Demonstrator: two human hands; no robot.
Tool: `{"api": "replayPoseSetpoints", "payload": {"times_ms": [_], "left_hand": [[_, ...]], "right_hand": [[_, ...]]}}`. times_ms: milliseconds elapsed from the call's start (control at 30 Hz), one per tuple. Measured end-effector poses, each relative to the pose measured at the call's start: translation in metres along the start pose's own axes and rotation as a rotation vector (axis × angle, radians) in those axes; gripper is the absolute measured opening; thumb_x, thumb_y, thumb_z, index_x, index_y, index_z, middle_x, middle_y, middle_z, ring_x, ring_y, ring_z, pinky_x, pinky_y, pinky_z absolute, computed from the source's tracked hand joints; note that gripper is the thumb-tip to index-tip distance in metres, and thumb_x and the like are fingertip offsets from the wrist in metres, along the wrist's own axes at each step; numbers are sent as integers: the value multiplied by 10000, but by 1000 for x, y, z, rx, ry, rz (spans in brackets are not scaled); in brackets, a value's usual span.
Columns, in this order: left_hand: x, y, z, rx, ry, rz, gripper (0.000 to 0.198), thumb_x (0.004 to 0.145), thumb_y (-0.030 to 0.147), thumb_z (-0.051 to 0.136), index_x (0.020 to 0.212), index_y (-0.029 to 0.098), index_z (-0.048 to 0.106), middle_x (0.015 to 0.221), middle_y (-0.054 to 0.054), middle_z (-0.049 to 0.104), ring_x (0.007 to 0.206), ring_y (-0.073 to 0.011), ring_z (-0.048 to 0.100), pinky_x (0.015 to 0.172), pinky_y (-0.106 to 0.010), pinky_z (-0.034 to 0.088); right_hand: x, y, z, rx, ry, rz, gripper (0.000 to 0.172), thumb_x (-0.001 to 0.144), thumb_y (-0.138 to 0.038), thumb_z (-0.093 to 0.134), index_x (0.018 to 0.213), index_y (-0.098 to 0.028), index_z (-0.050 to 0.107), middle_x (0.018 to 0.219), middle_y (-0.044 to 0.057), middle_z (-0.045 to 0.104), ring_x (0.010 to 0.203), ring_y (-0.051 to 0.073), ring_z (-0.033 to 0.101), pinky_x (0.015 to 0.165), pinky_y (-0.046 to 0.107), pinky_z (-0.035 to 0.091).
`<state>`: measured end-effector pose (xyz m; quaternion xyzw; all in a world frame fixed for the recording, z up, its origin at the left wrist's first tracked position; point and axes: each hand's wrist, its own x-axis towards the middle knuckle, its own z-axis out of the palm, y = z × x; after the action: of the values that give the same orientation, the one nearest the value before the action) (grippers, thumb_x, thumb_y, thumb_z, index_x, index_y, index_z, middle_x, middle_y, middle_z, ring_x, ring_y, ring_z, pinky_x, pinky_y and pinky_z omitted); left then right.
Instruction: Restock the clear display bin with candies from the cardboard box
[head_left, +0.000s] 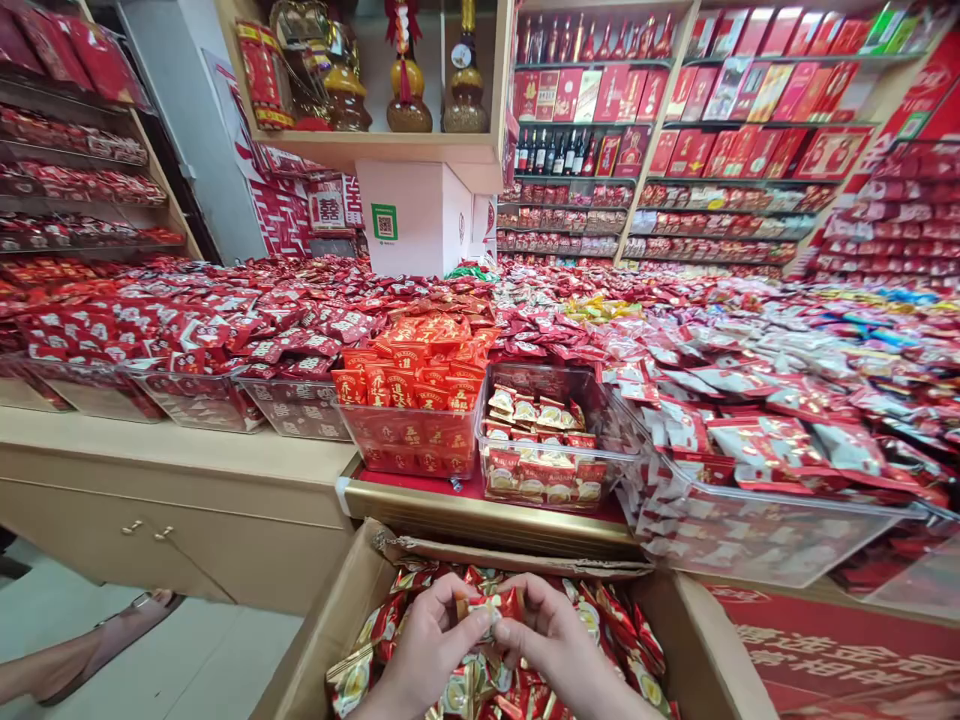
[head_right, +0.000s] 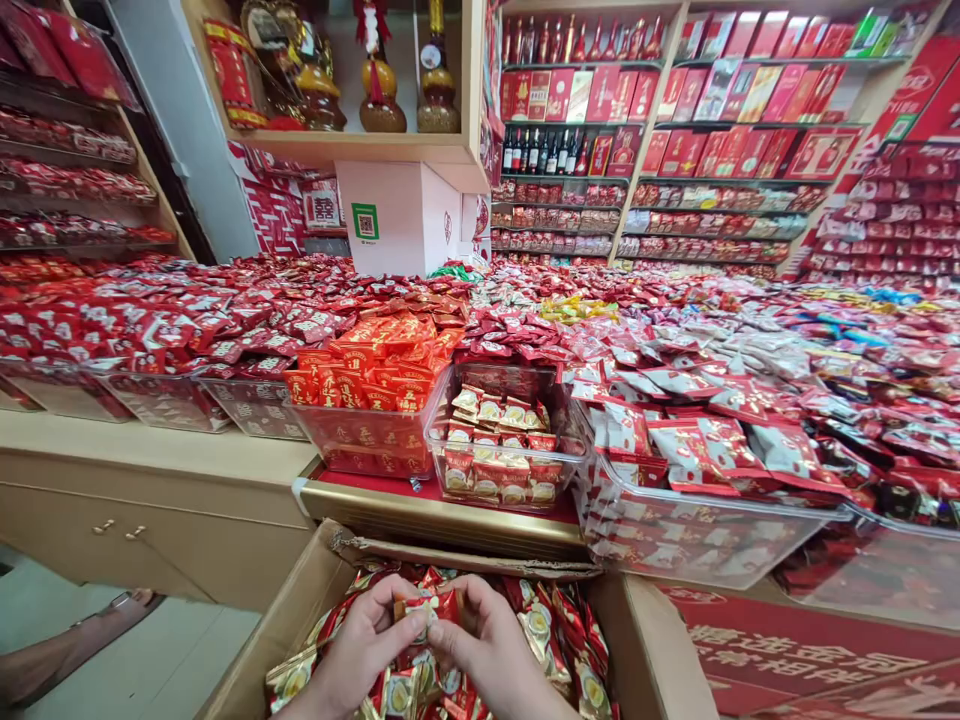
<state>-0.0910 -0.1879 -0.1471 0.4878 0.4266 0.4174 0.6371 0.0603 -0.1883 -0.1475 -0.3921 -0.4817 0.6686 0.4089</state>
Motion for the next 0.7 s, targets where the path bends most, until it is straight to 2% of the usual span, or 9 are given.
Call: {"api": "replayPoseSetpoints", "payload": {"times_ms": [100, 200, 333, 400, 467, 500, 567, 700], "left_hand": [[-1, -1, -4, -92, -29, -5, 269, 740, 437, 501, 768, 171, 479, 640, 23, 529, 577, -95, 476, 537, -205, 360], [-1, -4, -8, -155, -5, -26, 308, 782, 474, 409, 833, 178, 474, 675, 7, 554, 590, -108, 511, 504, -203, 341], [2, -8, -9, -55, 6, -51, 290, 749, 458, 476, 768, 169, 471, 663, 20, 552, 529, -82, 497, 457, -181, 303], [1, -9, -8, -6, -4, -73, 291, 720, 456, 511, 742, 169, 472, 636, 29, 547, 517, -79, 487, 467, -182, 316], [0, -9, -5, 26, -17, -93, 294, 690, 454, 540, 736, 171, 479, 620, 33, 538, 530, -85, 480, 494, -192, 348], [-1, -10, -4, 41, -16, -92, 290, 677, 446, 553, 740, 172, 483, 614, 35, 531, 534, -87, 474, 504, -198, 361], [-2, -14, -3, 77, -12, -82, 272, 670, 420, 561, 749, 171, 485, 603, 36, 518, 536, -91, 460, 514, -208, 375], [0, -31, -9, 118, -58, -60, 240, 675, 380, 549, 757, 169, 468, 600, 33, 498, 526, -95, 439, 502, -219, 373]], "right_hand": [[-3, -7, -1, -240, 32, -119, 260, 688, -390, 569, 836, -190, 495, 694, -13, 531, 630, 121, 495, 568, 235, 416], [-13, -36, -1, -618, 90, -299, 191, 751, -343, 498, 861, -188, 512, 751, 15, 547, 684, 135, 491, 633, 243, 408], [-19, -110, 0, -922, 122, -605, 163, 773, -255, 466, 927, -213, 498, 834, 42, 552, 735, 141, 500, 660, 241, 407], [-8, -151, -3, -1031, 219, -761, 177, 775, -229, 454, 944, -210, 505, 877, 60, 557, 801, 156, 503, 710, 261, 400], [15, -183, -10, -1125, 323, -830, 196, 768, -213, 450, 948, -194, 527, 926, 72, 560, 865, 169, 498, 760, 281, 383], [31, -194, -16, -1162, 343, -810, 203, 760, -205, 453, 940, -185, 542, 926, 72, 567, 862, 170, 503, 760, 284, 381], [64, -204, -28, -1205, 303, -658, 194, 738, -194, 462, 894, -166, 574, 849, 56, 591, 773, 158, 525, 698, 272, 398], [119, -197, -45, -1139, 134, -250, 120, 715, -183, 480, 749, -139, 586, 609, 1, 567, 508, 94, 481, 482, 206, 370]]}}
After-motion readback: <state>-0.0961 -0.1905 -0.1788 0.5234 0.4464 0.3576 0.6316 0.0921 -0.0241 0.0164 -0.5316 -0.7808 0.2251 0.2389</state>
